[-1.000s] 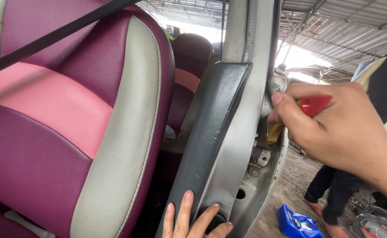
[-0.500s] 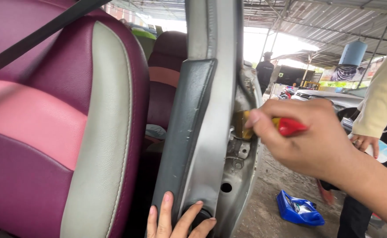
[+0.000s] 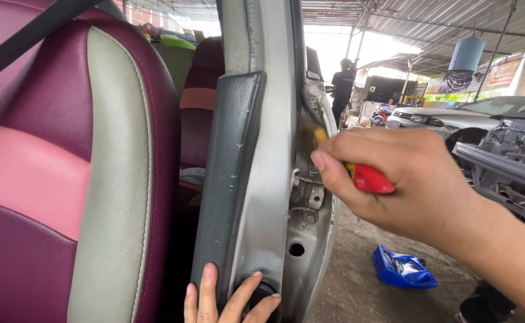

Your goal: The person paints the interior door frame of a car using a small brush. They hold a black plastic cap in their left hand while applying paint with their right hand, covering the metal surface around the door latch and hinge area.

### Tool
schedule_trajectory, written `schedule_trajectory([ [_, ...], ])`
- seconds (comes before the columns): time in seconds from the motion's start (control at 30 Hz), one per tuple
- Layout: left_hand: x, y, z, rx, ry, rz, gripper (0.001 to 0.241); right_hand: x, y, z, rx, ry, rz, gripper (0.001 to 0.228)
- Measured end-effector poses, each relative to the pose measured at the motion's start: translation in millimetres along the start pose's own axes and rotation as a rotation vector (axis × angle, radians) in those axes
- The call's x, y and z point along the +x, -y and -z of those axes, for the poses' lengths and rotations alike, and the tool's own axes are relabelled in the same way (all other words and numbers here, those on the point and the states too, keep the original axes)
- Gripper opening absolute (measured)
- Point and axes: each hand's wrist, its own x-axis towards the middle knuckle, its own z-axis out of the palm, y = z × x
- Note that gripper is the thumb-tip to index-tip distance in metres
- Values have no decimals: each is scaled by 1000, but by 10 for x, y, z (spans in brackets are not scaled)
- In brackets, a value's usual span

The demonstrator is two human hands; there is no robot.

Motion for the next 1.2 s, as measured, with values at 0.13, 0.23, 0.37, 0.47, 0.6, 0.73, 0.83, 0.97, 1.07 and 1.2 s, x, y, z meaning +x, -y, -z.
schedule_trajectory([
  [0.13,-5,52,-56,25,-40,-44,10,49,-37,98,56,150,-199,29],
  [0.23,38,75,-13,36,-35,-82,3,41,2,119,-85,-74,-60,28],
  [0.37,190,-30,151,-31,44,-3,9,64,36,22,-51,96,-233,34],
  [0.47,209,-52,150,-47,29,16,10,88,124,29,-95,-30,-239,36],
  [0.6,263,-79,197,-63,21,36,15,137,54,-24,-132,129,-276,38],
  [0.73,265,-76,168,-81,-16,36,14,121,126,27,-187,2,-274,29],
  [0.83,281,-103,179,-95,-21,63,15,148,49,-122,-137,94,-306,45],
  [0.97,296,-91,194,-76,-30,30,17,226,187,26,-175,131,-517,47],
  [1.07,324,-122,219,-126,2,90,15,121,57,-98,-143,73,-41,37],
  [1.2,373,-129,234,-110,-44,76,17,121,285,-88,-173,39,-75,42],
])
